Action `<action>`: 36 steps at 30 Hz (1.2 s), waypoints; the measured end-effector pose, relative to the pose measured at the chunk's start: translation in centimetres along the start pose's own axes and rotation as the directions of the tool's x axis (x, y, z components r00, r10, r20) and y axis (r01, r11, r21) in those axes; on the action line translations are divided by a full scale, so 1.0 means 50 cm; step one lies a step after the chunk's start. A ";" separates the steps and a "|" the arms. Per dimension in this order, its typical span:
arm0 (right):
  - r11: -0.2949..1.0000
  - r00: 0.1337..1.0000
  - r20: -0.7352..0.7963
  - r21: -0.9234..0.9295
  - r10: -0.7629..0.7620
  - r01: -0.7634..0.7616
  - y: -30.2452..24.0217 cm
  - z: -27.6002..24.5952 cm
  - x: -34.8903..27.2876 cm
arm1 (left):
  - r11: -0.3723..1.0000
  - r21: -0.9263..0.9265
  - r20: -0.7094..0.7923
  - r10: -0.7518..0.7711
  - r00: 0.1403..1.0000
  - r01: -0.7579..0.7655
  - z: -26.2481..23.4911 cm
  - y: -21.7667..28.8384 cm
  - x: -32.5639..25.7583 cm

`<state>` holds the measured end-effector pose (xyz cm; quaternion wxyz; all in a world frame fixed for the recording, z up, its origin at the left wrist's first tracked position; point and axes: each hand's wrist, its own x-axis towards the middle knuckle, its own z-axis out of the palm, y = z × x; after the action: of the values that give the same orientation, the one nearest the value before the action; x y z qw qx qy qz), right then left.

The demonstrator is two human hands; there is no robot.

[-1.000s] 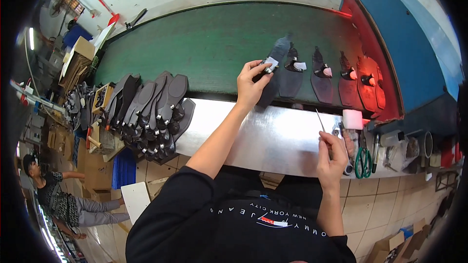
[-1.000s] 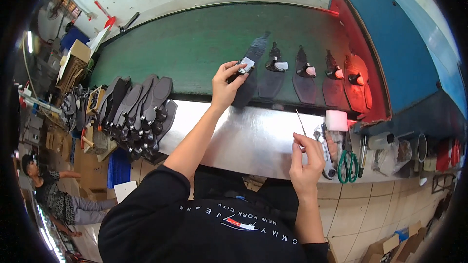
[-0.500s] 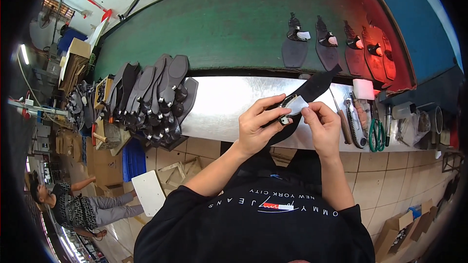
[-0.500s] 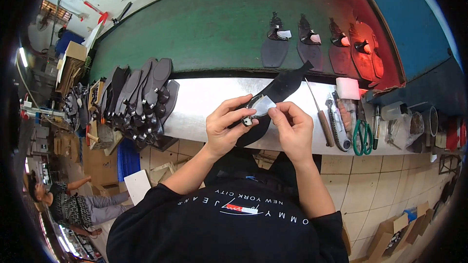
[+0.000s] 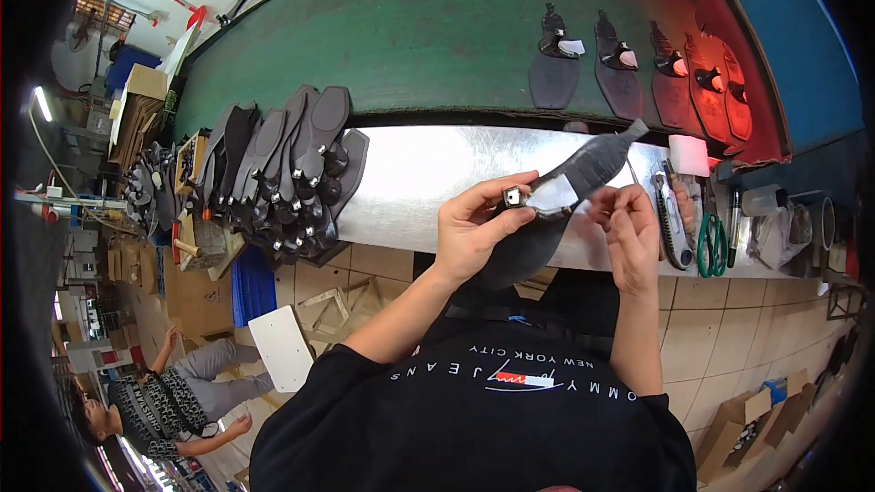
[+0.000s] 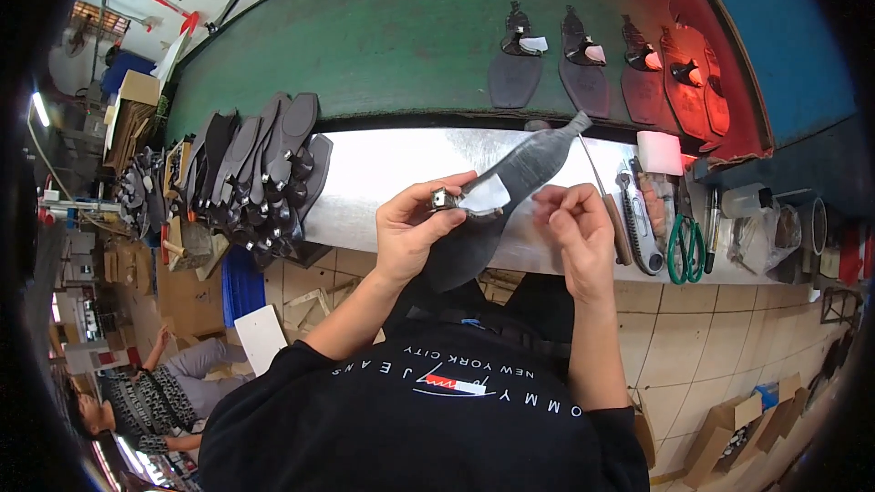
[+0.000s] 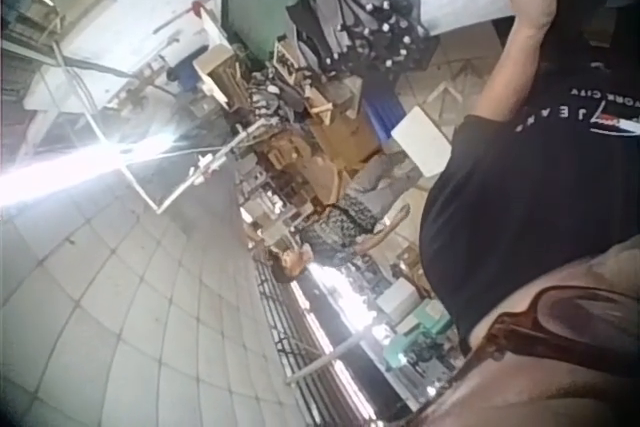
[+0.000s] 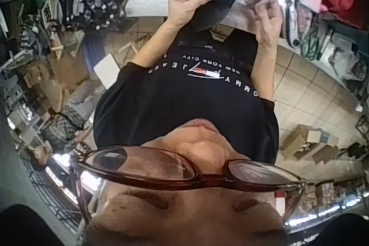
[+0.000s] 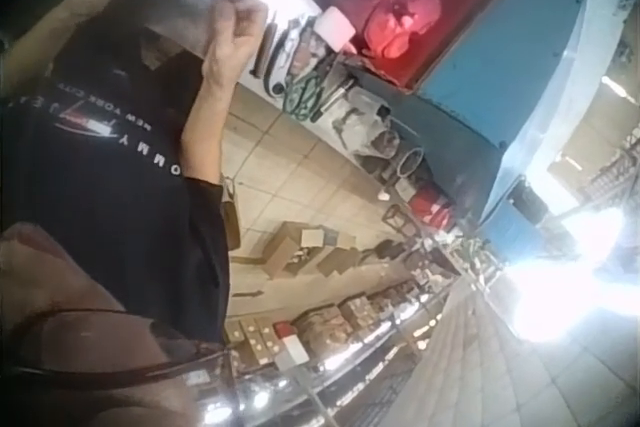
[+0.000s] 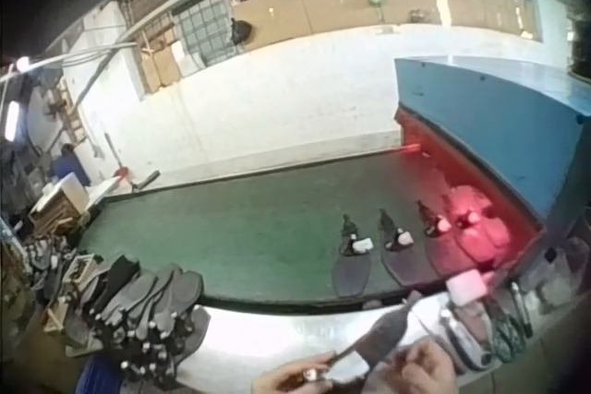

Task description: Finalize the assembly of shoes by manually trimming threads and checking quality before placing on a conveyor.

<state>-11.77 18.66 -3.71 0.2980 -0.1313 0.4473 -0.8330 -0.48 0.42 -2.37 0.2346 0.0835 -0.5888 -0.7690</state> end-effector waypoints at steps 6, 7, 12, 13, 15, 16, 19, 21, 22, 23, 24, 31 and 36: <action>1.000 0.985 0.170 0.010 0.011 -0.013 0.009 0.026 -0.005 | 0.900 -0.122 0.155 -0.400 0.903 0.419 0.009 0.020 -0.042; 1.000 0.986 0.162 0.010 -0.027 0.026 0.020 -0.006 0.000 | 0.865 -0.197 0.174 -0.433 0.885 0.462 0.018 0.013 -0.040; 0.928 0.954 0.295 0.365 -0.047 -0.067 -0.016 -0.015 0.038 | 0.871 -0.326 0.117 -0.349 0.930 0.368 -0.001 -0.015 -0.068; 0.972 0.950 0.312 0.226 -0.009 -0.065 -0.024 -0.018 0.041 | 0.881 -0.324 0.087 -0.336 0.938 0.346 -0.009 -0.002 -0.074; 0.998 0.961 0.270 -0.010 -0.061 0.066 -0.024 0.008 0.033 | 0.795 -0.451 -0.007 -0.458 0.889 0.406 -0.024 0.036 -0.075; 0.982 0.975 0.201 -0.144 -0.090 0.120 -0.014 0.019 0.020 | 0.804 -0.449 -0.019 -0.445 0.895 0.390 -0.028 0.025 -0.076; 0.896 0.981 0.193 -0.434 -0.009 0.093 0.001 0.005 -0.001 | 0.821 -0.391 0.016 -0.447 0.895 0.416 -0.051 0.005 -0.067; 0.861 0.993 0.114 -0.505 0.004 0.055 -0.004 0.031 -0.029 | 0.866 -0.300 0.026 -0.412 0.911 0.401 -0.057 0.001 -0.060; 0.842 0.994 0.100 -0.533 -0.039 0.086 0.003 0.042 -0.037 | 0.894 -0.233 0.018 -0.390 0.921 0.383 -0.071 -0.008 -0.055; 0.837 0.999 0.022 -0.548 0.029 -0.012 -0.012 0.072 -0.047 | 0.891 -0.342 -0.031 -0.327 0.945 0.297 -0.069 0.005 -0.052; 0.856 1.000 -0.014 -0.517 0.000 -0.007 -0.012 0.103 -0.056 | 0.911 -0.257 -0.050 -0.346 0.937 0.322 -0.076 0.023 -0.055; 0.596 0.957 0.265 -0.752 -0.120 0.283 -0.027 0.150 -0.064 | 0.919 -0.237 0.035 -0.316 0.948 0.315 -0.117 0.048 -0.060; 0.596 0.954 0.279 -0.748 -0.114 0.290 -0.033 0.142 -0.079 | 0.919 -0.262 0.099 -0.279 0.955 0.296 -0.096 0.036 -0.064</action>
<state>-5.83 17.06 1.83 0.1577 -0.3814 0.7139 -0.5657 4.73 -2.65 -2.54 0.1108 0.1129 -0.4647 -0.8712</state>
